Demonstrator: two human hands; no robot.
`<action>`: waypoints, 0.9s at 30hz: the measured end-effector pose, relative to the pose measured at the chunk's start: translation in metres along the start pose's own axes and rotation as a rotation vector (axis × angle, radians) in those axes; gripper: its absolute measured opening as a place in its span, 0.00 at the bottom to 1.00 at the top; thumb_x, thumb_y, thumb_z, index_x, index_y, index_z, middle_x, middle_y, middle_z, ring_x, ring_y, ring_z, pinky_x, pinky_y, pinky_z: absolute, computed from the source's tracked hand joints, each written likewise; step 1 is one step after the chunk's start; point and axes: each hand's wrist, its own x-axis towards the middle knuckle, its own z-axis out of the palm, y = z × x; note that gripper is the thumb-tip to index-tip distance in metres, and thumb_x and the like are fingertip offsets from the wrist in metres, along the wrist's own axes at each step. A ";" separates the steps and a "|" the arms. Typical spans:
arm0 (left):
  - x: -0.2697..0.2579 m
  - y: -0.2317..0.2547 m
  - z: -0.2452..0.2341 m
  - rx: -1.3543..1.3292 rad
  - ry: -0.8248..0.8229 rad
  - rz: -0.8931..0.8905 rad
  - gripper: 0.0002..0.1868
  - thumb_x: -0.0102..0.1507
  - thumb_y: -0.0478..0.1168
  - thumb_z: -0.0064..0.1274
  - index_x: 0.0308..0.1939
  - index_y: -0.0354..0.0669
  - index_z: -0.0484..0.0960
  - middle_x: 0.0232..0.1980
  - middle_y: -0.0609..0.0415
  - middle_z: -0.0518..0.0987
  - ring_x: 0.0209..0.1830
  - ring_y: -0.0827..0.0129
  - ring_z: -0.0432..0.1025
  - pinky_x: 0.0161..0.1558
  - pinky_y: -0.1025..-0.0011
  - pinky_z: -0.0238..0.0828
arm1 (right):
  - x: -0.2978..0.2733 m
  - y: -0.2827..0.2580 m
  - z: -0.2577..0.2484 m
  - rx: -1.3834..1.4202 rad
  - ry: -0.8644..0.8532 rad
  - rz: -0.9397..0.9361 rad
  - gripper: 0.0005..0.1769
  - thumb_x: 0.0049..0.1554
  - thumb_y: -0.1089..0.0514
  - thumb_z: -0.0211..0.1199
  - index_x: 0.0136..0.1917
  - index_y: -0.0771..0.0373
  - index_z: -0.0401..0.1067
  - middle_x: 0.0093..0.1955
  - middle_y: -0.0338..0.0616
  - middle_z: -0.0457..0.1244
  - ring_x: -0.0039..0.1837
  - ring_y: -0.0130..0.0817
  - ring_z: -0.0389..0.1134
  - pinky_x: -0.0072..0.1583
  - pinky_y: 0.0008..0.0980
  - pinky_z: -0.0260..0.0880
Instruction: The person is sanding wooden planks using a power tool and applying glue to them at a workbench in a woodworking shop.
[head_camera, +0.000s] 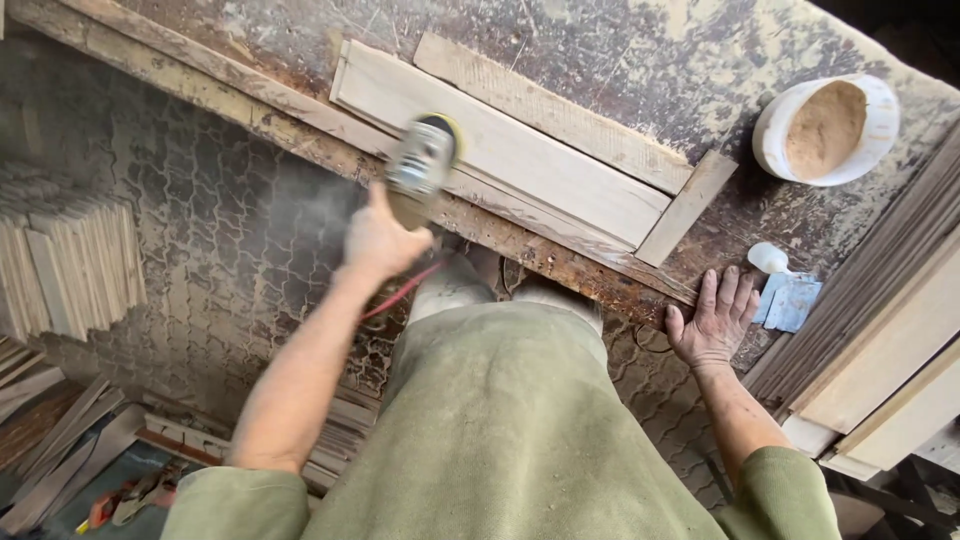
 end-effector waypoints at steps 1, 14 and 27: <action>0.017 -0.019 -0.007 -0.002 0.003 0.009 0.40 0.49 0.52 0.60 0.62 0.43 0.65 0.47 0.32 0.82 0.53 0.37 0.78 0.54 0.44 0.76 | 0.002 -0.002 -0.001 -0.006 0.007 0.003 0.50 0.56 0.31 0.54 0.80 0.66 0.58 0.82 0.68 0.46 0.81 0.74 0.40 0.75 0.69 0.37; 0.033 0.016 -0.010 -0.087 0.128 0.083 0.50 0.48 0.51 0.67 0.69 0.33 0.63 0.56 0.24 0.78 0.58 0.33 0.73 0.60 0.39 0.69 | -0.012 0.010 0.005 -0.047 0.002 0.052 0.52 0.51 0.30 0.62 0.80 0.58 0.59 0.84 0.59 0.46 0.83 0.67 0.40 0.77 0.62 0.36; -0.040 0.117 0.102 0.255 -0.302 0.555 0.32 0.54 0.55 0.58 0.55 0.46 0.66 0.51 0.41 0.77 0.55 0.39 0.76 0.55 0.45 0.76 | 0.004 -0.005 -0.015 -0.049 0.003 -0.002 0.49 0.54 0.31 0.58 0.78 0.62 0.60 0.83 0.60 0.46 0.82 0.67 0.42 0.75 0.66 0.43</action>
